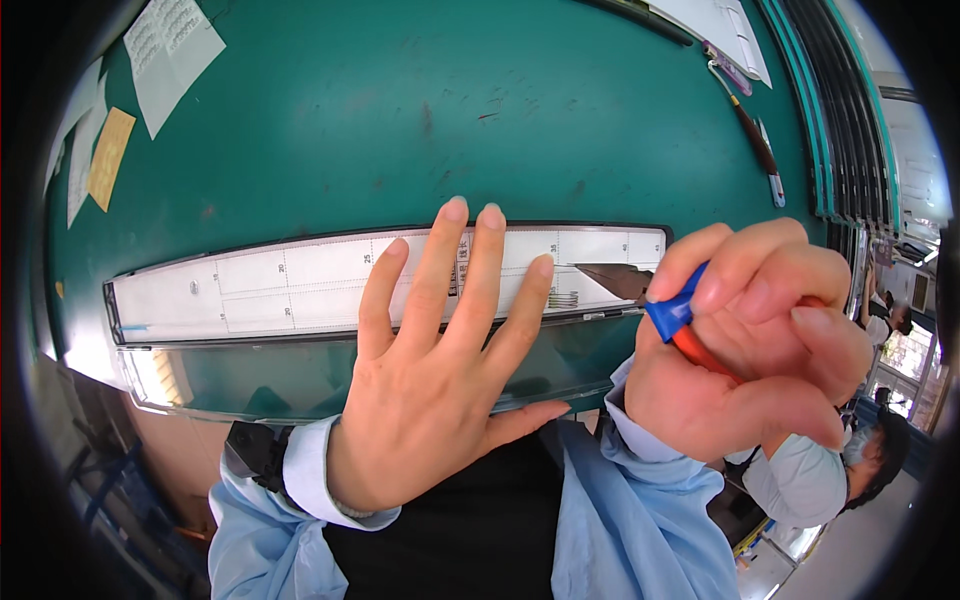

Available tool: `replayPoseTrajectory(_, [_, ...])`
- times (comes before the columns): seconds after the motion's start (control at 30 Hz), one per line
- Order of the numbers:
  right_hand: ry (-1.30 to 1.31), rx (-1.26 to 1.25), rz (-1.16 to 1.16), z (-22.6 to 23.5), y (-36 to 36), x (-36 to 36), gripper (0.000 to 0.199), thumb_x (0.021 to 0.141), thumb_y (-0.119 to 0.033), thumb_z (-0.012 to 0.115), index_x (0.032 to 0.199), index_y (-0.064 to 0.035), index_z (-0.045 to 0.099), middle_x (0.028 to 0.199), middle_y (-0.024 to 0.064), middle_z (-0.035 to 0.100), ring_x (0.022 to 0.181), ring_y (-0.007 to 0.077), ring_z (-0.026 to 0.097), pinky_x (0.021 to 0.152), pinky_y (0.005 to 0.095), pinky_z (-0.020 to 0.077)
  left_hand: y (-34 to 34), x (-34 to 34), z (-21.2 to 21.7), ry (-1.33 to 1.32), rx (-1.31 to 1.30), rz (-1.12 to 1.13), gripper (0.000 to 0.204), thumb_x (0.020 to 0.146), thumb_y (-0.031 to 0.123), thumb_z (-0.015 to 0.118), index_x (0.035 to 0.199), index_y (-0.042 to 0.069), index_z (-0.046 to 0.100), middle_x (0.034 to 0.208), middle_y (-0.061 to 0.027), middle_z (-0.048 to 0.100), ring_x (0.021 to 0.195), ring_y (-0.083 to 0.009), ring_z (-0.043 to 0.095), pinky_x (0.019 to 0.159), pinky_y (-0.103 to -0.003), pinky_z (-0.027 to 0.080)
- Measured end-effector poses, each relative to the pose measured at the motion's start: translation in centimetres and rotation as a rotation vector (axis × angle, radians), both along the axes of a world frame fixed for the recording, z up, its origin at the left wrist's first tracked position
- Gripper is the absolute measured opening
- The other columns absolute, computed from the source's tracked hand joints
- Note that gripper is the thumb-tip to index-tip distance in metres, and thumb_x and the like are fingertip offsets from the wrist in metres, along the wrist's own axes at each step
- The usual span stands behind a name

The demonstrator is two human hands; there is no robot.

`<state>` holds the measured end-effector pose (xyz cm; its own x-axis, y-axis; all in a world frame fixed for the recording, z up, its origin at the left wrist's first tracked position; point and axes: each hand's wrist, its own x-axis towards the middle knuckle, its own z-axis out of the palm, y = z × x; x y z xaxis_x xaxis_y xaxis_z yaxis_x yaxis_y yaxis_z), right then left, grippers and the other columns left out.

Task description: Assembling or repairing a long electronic fixture using pliers and stickers on a workbench.

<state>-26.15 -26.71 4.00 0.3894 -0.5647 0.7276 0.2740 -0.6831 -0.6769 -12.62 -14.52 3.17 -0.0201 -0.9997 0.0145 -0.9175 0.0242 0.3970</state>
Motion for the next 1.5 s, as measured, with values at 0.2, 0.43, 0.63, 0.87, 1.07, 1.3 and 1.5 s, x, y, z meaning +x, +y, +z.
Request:
replayPoseTrajectory(0.2, [-0.009, 0.062, -0.081, 0.7, 0.6, -0.2, 0.055, 0.098, -0.057, 0.030, 0.119, -0.0123, 0.055, 0.093, 0.0082, 0.047, 0.073, 0.0186, 0.044, 0.051, 0.0278, 0.0461, 0.3, 0.3, 0.0, 0.052, -0.009, -0.010, 0.086, 0.064, 0.059, 0.074, 0.136, 0.018, 0.053, 0.148, -0.0263, 0.032, 0.138, -0.0436, 0.030, 0.108, -0.056, 0.021])
replayPoseTrajectory(0.43, [0.056, 0.098, -0.105, 0.7, 1.2, -0.2, 0.054, 0.098, -0.057, 0.032, 0.118, -0.0125, 0.056, 0.092, 0.0082, 0.046, 0.072, 0.0181, 0.045, 0.051, 0.0273, 0.0457, 0.4, 0.2, -0.1, 0.076, -0.023, -0.012, 0.082, 0.061, 0.057, 0.076, 0.132, 0.020, 0.056, 0.148, -0.0288, 0.033, 0.137, -0.0451, 0.031, 0.107, -0.057, 0.022])
replayPoseTrajectory(0.63, [0.063, 0.092, -0.132, 0.8, 1.2, -0.1, 0.055, 0.097, -0.058, 0.033, 0.119, -0.0135, 0.056, 0.092, 0.0084, 0.046, 0.072, 0.0183, 0.045, 0.051, 0.0272, 0.0460, 0.2, 0.2, -0.1, 0.080, -0.024, -0.017, 0.081, 0.060, 0.055, 0.078, 0.130, 0.019, 0.058, 0.147, -0.0298, 0.034, 0.136, -0.0460, 0.032, 0.106, -0.058, 0.023])
replayPoseTrajectory(0.87, [0.053, 0.053, -0.075, 0.7, 1.0, -0.2, 0.055, 0.097, -0.058, 0.032, 0.119, -0.0137, 0.055, 0.091, 0.0085, 0.046, 0.072, 0.0183, 0.045, 0.050, 0.0272, 0.0460, 0.2, 0.2, 0.0, 0.067, -0.011, -0.011, 0.080, 0.059, 0.055, 0.077, 0.129, 0.020, 0.058, 0.147, -0.0296, 0.034, 0.136, -0.0460, 0.032, 0.107, -0.058, 0.023])
replayPoseTrajectory(1.07, [0.064, 0.075, -0.047, 0.8, 0.7, -0.4, 0.053, 0.098, -0.057, 0.031, 0.119, -0.0136, 0.054, 0.092, 0.0083, 0.045, 0.072, 0.0176, 0.045, 0.050, 0.0268, 0.0455, 0.2, 0.1, -0.1, 0.041, -0.030, -0.010, 0.079, 0.060, 0.057, 0.076, 0.128, 0.019, 0.059, 0.146, -0.0294, 0.035, 0.135, -0.0460, 0.033, 0.107, -0.057, 0.022])
replayPoseTrajectory(1.3, [0.076, 0.089, 0.026, 0.7, 0.0, -0.6, 0.051, 0.099, -0.055, 0.030, 0.118, -0.0136, 0.053, 0.093, 0.0079, 0.045, 0.072, 0.0168, 0.044, 0.050, 0.0263, 0.0448, 0.5, 0.3, -0.2, 0.037, -0.051, -0.009, 0.082, 0.064, 0.059, 0.074, 0.130, 0.013, 0.056, 0.145, -0.0294, 0.038, 0.134, -0.0460, 0.037, 0.108, -0.057, 0.021])
replayPoseTrajectory(1.5, [0.084, 0.102, 0.081, 0.7, -0.5, -0.9, 0.049, 0.100, -0.053, 0.030, 0.118, -0.0136, 0.052, 0.094, 0.0077, 0.045, 0.071, 0.0162, 0.044, 0.049, 0.0260, 0.0444, 0.5, 0.4, -0.3, 0.012, -0.056, -0.030, 0.085, 0.066, 0.059, 0.073, 0.133, 0.012, 0.054, 0.145, -0.0298, 0.038, 0.135, -0.0460, 0.037, 0.108, -0.056, 0.020])
